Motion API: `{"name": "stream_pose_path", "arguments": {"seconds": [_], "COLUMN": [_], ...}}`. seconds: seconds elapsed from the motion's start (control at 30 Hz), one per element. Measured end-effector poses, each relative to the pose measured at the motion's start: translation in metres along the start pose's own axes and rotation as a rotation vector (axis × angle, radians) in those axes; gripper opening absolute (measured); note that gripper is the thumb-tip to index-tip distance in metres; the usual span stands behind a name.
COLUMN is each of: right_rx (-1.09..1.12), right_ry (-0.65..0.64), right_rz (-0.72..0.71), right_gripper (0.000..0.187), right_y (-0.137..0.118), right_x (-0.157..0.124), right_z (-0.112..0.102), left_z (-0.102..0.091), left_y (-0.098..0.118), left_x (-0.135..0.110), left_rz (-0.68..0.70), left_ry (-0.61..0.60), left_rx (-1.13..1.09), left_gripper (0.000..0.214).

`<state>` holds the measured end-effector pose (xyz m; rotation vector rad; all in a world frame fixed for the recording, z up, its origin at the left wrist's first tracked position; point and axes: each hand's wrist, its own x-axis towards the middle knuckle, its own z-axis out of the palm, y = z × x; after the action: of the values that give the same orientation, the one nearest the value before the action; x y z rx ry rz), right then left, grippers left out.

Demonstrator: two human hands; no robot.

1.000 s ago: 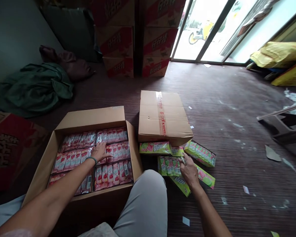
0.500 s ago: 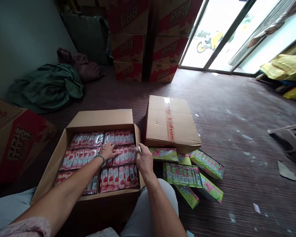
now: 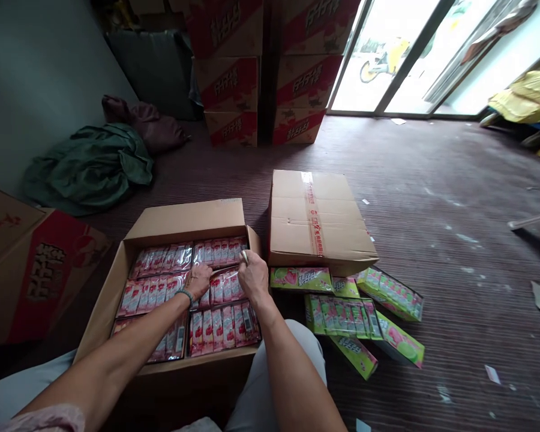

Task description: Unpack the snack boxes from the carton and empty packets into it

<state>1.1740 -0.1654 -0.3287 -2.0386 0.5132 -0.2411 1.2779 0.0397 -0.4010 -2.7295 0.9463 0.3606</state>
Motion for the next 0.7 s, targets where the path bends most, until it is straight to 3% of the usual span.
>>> {"name": "stream_pose_path", "arguments": {"seconds": [0.13, 0.3, 0.53, 0.7], "right_rx": [-0.169, -0.520, -0.615, -0.671], "right_ry": [-0.064, -0.292, -0.458, -0.437], "right_rz": [0.017, -0.091, -0.312, -0.385], "right_gripper": [0.028, 0.032, 0.023, 0.024], "right_y": [0.000, 0.012, 0.045, 0.060], "right_x": [-0.001, 0.001, 0.032, 0.038], "right_z": [0.008, 0.038, 0.092, 0.115], "left_z": [0.005, 0.009, 0.008, 0.009], "left_y": [0.006, 0.001, -0.011, -0.014], "left_x": [-0.013, -0.012, 0.000, 0.001], "left_rz": [-0.011, -0.028, -0.003, 0.060], "left_ry": [0.019, 0.040, 0.060, 0.111], "left_rx": [0.015, 0.001, -0.037, -0.033], "left_gripper": [0.030, 0.027, 0.027, 0.027]}}
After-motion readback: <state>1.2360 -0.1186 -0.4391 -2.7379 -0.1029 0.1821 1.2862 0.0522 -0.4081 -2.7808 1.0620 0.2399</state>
